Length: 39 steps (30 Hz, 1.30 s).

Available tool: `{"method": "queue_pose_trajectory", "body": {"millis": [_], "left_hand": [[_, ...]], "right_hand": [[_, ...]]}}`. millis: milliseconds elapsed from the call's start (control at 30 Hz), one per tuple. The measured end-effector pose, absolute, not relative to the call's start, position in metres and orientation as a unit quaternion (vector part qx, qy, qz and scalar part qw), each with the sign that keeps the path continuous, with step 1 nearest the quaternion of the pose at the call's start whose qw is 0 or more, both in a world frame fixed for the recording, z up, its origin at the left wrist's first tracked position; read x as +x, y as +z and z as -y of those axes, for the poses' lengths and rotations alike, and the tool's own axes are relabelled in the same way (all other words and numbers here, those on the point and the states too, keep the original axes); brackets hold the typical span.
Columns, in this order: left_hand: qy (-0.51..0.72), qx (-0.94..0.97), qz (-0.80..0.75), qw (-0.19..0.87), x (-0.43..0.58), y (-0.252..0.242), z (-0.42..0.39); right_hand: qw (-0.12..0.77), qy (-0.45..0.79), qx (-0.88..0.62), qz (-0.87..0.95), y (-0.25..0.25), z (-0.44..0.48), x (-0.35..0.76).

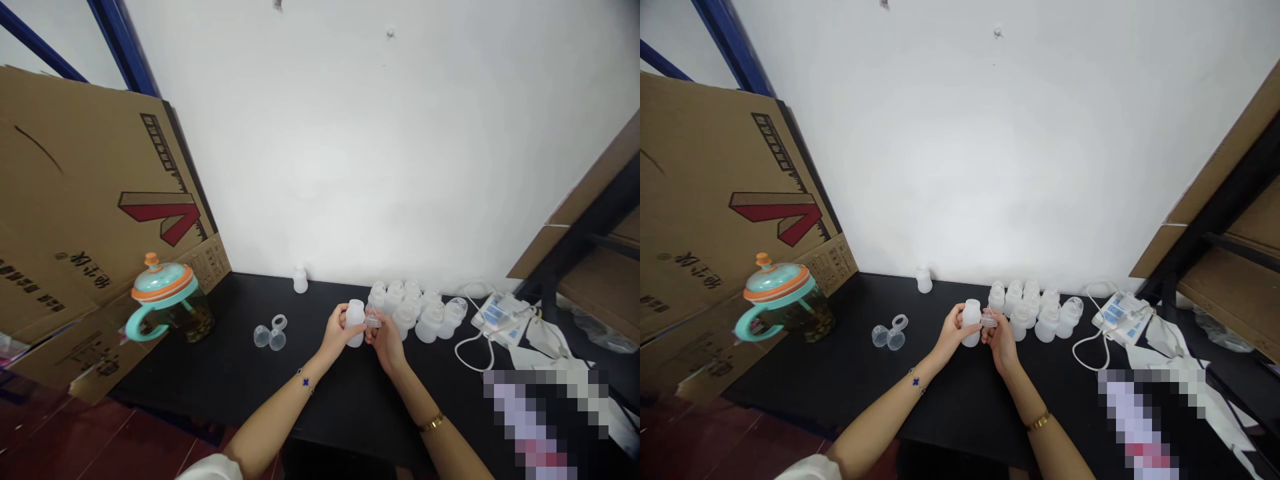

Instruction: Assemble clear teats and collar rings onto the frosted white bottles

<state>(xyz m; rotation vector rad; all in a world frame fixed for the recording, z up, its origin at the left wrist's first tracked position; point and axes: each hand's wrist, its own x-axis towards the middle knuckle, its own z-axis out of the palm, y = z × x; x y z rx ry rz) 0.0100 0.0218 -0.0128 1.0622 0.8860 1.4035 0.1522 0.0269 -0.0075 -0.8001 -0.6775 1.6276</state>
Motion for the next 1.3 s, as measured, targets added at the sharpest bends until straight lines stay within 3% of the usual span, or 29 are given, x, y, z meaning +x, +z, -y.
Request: {"method": "queue_pose_trajectory", "body": {"millis": [600, 1300], "left_hand": [[0.605, 0.449, -0.369, 0.544, 0.006, -0.015, -0.023], [0.61, 0.461, -0.381, 0.52, 0.012, -0.006, -0.012]], "right_hand": [[0.577, 0.67, -0.345, 0.314, -0.011, -0.029, 0.151], [0.625, 0.553, -0.379, 0.4, -0.002, -0.022, 0.155]]}}
